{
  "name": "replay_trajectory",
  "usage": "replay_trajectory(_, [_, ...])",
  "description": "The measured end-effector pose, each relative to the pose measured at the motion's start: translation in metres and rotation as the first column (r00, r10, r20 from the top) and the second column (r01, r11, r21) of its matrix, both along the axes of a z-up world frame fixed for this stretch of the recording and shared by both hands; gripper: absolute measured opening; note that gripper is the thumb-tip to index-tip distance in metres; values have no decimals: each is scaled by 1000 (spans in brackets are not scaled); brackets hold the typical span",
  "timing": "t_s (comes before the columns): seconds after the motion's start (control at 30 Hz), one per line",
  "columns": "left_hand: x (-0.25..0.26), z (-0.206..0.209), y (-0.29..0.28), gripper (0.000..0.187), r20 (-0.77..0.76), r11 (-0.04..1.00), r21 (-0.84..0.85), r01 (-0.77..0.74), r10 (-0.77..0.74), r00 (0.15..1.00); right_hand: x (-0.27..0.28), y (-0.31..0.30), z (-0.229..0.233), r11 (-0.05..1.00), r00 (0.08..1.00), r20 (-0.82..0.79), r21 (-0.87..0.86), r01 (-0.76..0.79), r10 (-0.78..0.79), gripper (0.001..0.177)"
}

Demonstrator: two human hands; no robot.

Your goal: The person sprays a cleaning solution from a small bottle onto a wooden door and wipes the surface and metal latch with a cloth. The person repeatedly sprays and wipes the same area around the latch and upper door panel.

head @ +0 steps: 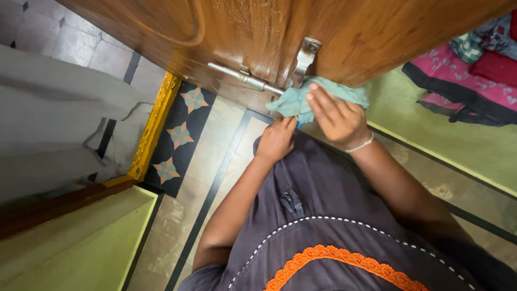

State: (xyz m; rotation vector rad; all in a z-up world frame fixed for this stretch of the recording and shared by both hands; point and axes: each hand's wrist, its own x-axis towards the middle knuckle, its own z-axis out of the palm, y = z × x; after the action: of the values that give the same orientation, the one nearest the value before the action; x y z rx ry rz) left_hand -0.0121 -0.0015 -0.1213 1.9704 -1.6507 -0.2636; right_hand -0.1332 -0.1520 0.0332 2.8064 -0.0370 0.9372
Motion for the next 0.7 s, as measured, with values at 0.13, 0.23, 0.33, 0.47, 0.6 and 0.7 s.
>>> replay_trajectory(0.13, [1,-15,-1,38,-1,997,72,1,-1,1000,12,11,3,948,967,251,316,-34,-49,32])
replay_trajectory(0.23, [0,-23,0,42,-8,995,99,5,-5,1000,22,15,-11,926,984,152,377,24,-88,36])
replay_trajectory(0.33, [0,-23,-1,44,9,998,62,9,-10,1000,40,19,-36,878,984,140,478,33,-113,41])
replay_trajectory(0.47, [0,-20,-2,51,1,998,69,12,-12,1000,38,13,-47,890,991,124,455,-5,-58,47])
replay_trajectory(0.6, [-2,-24,-2,33,14,982,189,-6,4,1000,26,6,-39,915,990,140,400,-48,-9,43])
replay_trajectory(0.7, [-3,-28,-3,32,8,974,225,-10,9,1000,15,-1,-27,910,990,143,410,-64,5,34])
